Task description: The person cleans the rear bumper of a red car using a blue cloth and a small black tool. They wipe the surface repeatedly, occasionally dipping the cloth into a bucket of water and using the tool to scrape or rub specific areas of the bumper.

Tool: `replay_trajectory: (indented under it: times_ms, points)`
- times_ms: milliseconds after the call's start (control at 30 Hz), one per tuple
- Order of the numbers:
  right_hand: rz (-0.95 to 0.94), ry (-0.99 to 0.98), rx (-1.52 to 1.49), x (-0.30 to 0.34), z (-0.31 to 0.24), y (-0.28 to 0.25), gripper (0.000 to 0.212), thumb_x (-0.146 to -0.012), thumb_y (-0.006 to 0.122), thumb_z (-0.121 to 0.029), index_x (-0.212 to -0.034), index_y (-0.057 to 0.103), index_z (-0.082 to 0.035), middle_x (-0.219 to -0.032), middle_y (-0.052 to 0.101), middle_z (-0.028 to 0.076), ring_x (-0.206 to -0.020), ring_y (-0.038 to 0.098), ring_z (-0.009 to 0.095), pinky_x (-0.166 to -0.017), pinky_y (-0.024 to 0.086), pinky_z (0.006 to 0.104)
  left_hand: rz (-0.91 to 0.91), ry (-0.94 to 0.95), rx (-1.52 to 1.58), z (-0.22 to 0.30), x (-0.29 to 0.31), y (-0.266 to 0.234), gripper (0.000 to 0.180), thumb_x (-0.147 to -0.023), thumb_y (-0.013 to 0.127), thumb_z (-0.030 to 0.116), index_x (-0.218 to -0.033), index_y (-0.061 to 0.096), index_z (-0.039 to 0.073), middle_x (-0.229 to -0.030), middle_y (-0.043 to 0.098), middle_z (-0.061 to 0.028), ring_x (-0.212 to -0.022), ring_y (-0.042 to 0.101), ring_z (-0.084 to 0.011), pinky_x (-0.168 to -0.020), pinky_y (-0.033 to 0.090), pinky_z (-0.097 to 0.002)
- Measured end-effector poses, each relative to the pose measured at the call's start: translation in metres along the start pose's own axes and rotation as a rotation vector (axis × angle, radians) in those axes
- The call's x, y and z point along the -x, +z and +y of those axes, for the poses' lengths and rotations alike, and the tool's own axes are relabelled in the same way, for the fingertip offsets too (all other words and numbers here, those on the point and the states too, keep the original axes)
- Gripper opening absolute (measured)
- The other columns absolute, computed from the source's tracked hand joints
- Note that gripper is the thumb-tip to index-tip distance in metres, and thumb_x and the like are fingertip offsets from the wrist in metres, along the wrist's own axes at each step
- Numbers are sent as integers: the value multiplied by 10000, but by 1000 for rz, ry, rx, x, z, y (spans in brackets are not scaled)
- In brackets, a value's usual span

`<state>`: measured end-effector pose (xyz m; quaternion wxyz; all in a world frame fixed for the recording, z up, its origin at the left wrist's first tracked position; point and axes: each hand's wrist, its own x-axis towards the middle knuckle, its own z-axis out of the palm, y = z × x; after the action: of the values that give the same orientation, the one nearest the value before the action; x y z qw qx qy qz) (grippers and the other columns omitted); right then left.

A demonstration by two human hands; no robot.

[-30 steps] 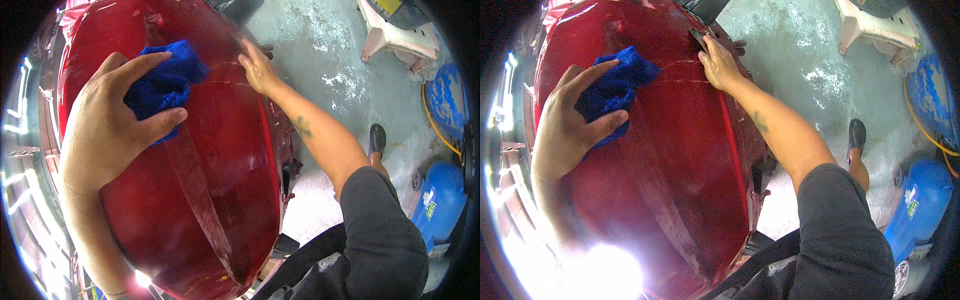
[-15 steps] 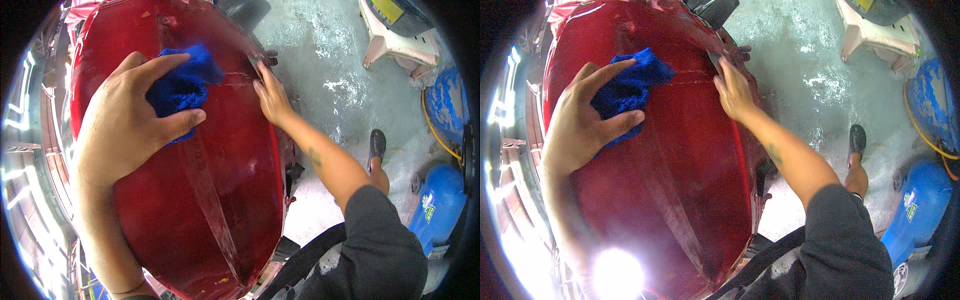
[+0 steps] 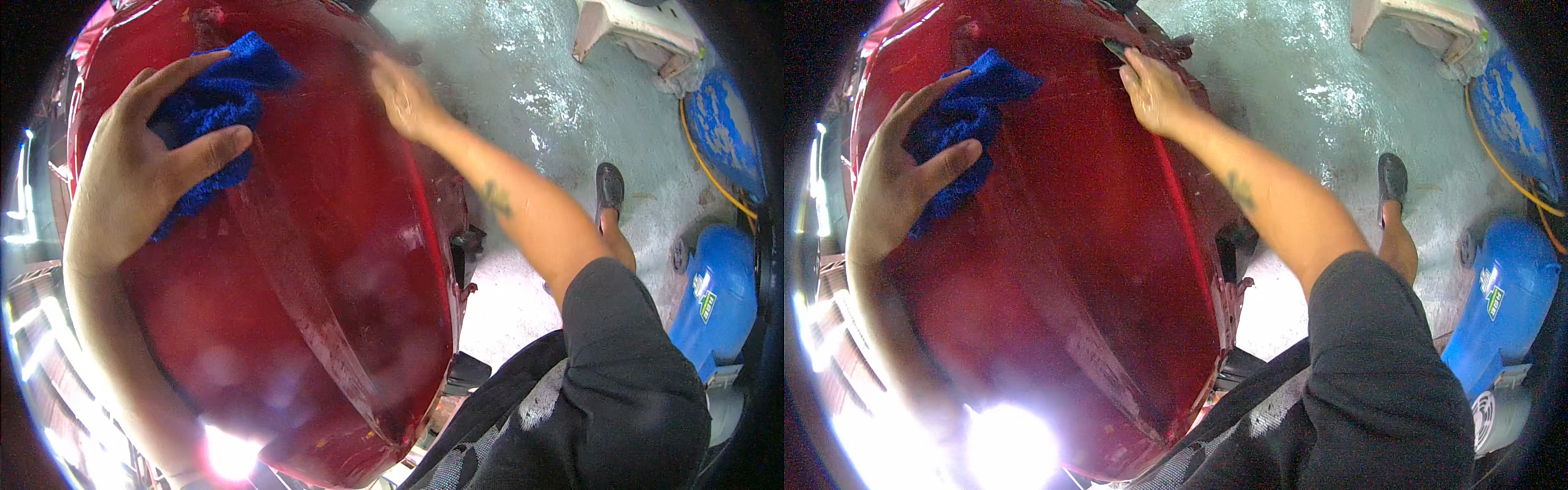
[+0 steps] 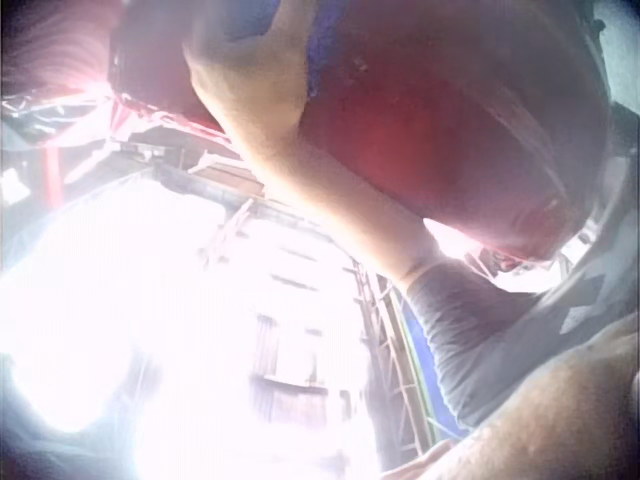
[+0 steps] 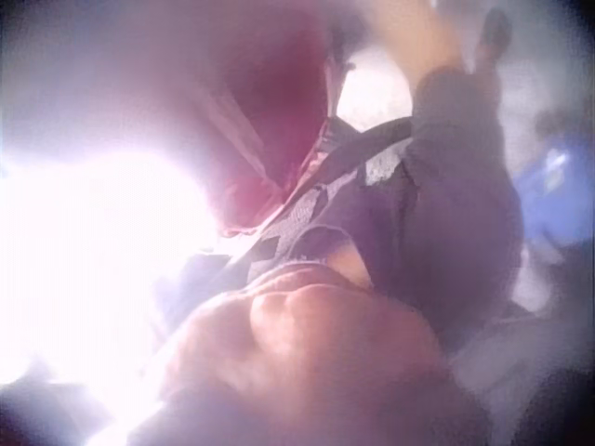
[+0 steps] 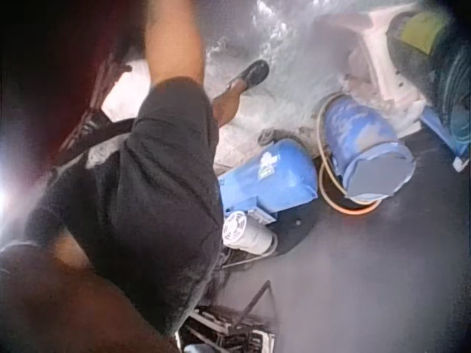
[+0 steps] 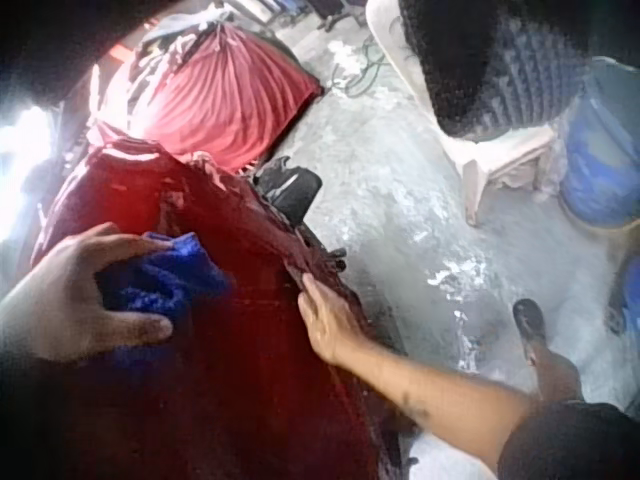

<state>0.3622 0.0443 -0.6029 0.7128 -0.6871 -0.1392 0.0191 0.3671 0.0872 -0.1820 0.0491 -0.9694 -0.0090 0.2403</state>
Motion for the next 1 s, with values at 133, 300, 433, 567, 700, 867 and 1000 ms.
replay_trajectory:
  times_ms: [133, 300, 433, 567, 700, 867, 1000]
  points:
    - [103, -75, 15, 135, -38, 1, 554, -1149, 567, -181, -1629, 425, 55, -1634, 502, 333, -1513, 501, 494, -1277, 388, 549, 59, -16, 35, -13, 7, 9, 689, -877, 935, 333, -1460, 702, 51, -1254, 749, -108, -1121, 742, -215, -1016, 579, -363]
    - [-72, 270, -25, 314, -93, -43, 657, -1142, 538, -143, -1709, 277, 62, -1762, 296, 326, -1645, 313, 466, -1353, 264, 537, -6, -31, 89, 2, -4, 11, 690, -907, 902, 361, -1480, 683, 44, -1212, 786, -110, -1069, 751, -188, -1002, 591, -342]
    - [25, 238, 7, 258, -81, -19, 620, -1150, 532, -174, -1672, 324, 88, -1729, 330, 358, -1613, 354, 495, -1337, 289, 546, -20, -24, 73, 0, 0, 11, 686, -923, 889, 359, -1487, 671, 35, -1203, 788, -107, -1039, 756, -175, -965, 602, -328]
    - [74, 104, 45, 199, -60, -19, 609, -1145, 555, -200, -1652, 370, 82, -1694, 406, 343, -1559, 430, 498, -1311, 325, 546, -35, -15, 111, -6, -5, 12, 683, -935, 881, 336, -1496, 654, 19, -1198, 785, -113, -1031, 759, -172, -954, 609, -330]
    - [-120, 229, 73, 301, -73, -40, 694, -1121, 561, -157, -1720, 264, 27, -1772, 312, 281, -1621, 358, 447, -1325, 267, 565, -46, -23, 115, -3, 0, 12, 686, -939, 883, 301, -1504, 638, 0, -1196, 783, -124, -1027, 761, -173, -956, 620, -338]
    - [30, 49, 30, 197, -42, -34, 746, -1059, 623, -145, -1714, 296, -5, -1761, 343, 264, -1627, 354, 427, -1291, 285, 578, -32, 2, 157, -6, -14, 13, 682, -940, 888, 247, -1521, 625, 7, -1210, 779, -111, -1033, 756, -166, -960, 626, -338]
    - [-73, 50, 24, 219, -45, -35, 752, -1056, 623, -132, -1723, 295, -18, -1770, 345, 244, -1639, 349, 401, -1288, 257, 586, -91, -104, 334, 2, 7, 11, 669, -940, 879, 190, -1531, 620, 13, -1228, 771, -93, -1037, 748, -157, -959, 621, -329]
